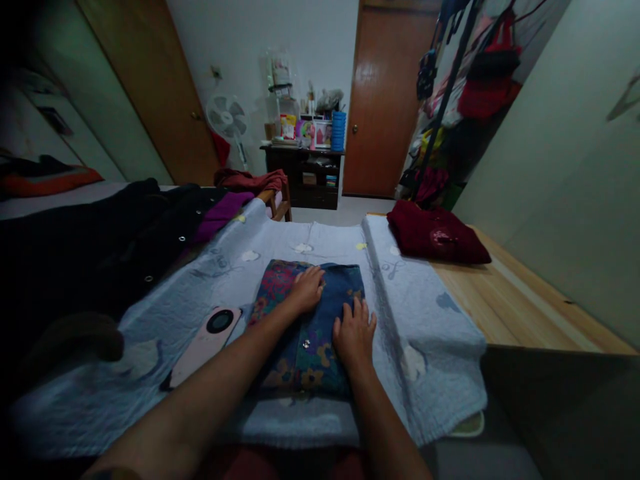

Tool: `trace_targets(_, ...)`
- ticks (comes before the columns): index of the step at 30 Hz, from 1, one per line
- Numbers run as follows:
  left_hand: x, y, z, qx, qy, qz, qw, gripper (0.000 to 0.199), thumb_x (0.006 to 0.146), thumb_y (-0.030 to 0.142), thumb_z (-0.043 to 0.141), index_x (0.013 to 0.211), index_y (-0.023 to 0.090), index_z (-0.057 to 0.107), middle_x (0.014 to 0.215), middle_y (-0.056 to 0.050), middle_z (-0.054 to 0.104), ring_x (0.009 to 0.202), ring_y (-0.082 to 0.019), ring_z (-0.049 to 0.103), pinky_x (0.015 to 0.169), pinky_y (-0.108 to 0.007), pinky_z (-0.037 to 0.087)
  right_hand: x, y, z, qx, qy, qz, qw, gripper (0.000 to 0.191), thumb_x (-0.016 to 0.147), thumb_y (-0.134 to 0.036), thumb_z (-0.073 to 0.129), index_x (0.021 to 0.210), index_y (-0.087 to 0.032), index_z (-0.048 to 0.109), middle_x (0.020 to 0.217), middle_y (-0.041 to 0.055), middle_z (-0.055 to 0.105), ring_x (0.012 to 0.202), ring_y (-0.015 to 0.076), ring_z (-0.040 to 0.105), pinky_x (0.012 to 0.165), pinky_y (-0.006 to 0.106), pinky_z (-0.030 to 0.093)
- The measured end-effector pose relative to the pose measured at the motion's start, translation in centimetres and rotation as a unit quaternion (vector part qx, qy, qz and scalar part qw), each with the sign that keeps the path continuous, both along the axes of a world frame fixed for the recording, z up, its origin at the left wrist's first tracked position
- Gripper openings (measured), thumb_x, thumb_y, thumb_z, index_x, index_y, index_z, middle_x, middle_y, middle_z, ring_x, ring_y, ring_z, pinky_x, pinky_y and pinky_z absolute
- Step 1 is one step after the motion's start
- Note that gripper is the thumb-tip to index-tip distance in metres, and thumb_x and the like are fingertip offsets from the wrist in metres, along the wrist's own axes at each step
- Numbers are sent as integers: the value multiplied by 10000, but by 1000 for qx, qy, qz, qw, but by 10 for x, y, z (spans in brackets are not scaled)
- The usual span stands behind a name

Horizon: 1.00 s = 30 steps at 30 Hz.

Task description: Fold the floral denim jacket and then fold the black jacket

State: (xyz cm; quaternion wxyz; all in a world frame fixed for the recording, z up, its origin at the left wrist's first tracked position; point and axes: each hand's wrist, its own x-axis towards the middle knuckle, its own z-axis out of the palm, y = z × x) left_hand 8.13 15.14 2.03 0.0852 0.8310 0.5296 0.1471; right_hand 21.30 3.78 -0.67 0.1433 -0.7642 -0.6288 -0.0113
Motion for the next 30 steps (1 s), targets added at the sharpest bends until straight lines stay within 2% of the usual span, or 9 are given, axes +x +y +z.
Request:
trace_targets(2,12,18,-3,-8,6,1,1000,491,893,215,459,1382,207,416,1492,-91,406,1386,-248,322,1113,-516,265,-1,-1,-1,6,0,8,1000,411,900,-297,417,1272,-187,552,1472,124,413,1406,293,246,1123,513,136)
trace_targets(6,25,40,-5,2,-1,4,1000,464,876,225,509,1337,225,463,1365,-89,540,1308,-260,415,1114,-569,207,1,-1,1,8,17,27,999,402,893,-272,413,1257,-184,559,1468,114,424,1395,268,282,1135,499,122)
trace_targets(8,27,45,-1,26,-1,6,1000,387,873,216,520,1260,224,536,1263,-80,600,1231,-253,476,1117,-543,200,3,0,1,7,33,30,999,402,887,-271,417,1250,-181,565,1458,116,438,1378,261,314,1138,483,133)
trace_targets(10,29,46,4,61,4,-1,998,296,878,196,512,1155,227,612,1153,-68,635,1147,-238,522,1090,-475,262,5,1,1,9,52,29,998,407,876,-271,425,1246,-179,567,1453,116,443,1366,258,333,1137,461,157)
trace_targets(13,32,38,11,95,16,-48,994,258,911,189,462,1058,237,667,1028,-59,640,1000,-210,574,942,-370,388,8,3,-2,24,92,29,995,438,860,-272,427,1270,-175,545,1431,111,469,1348,254,358,1132,436,193)
trace_targets(17,37,15,15,123,32,-122,984,261,947,232,432,1020,228,683,959,-60,627,878,-196,585,807,-342,411,14,4,-7,75,172,18,982,482,853,-281,397,1299,-136,508,1335,129,548,1264,251,448,1103,411,270)
trace_targets(23,39,-12,11,169,50,-163,971,207,947,221,459,977,203,663,925,-65,626,908,-206,571,839,-367,381,31,16,1,110,312,-14,944,446,835,-318,388,1220,-166,552,1227,117,623,1152,246,548,1026,378,383)
trace_targets(26,40,-17,6,192,63,-176,964,210,956,222,443,995,199,648,910,-58,629,899,-204,570,862,-374,368,43,38,11,110,358,-41,926,413,826,-347,405,1158,-174,580,1140,107,666,1038,233,615,943,347,446)
trace_targets(30,40,-21,1,218,60,-190,955,236,970,208,402,990,191,636,893,-52,638,890,-194,569,918,-383,344,55,75,19,93,392,-67,913,455,763,-410,522,1108,-123,595,999,130,698,900,232,658,817,323,498)
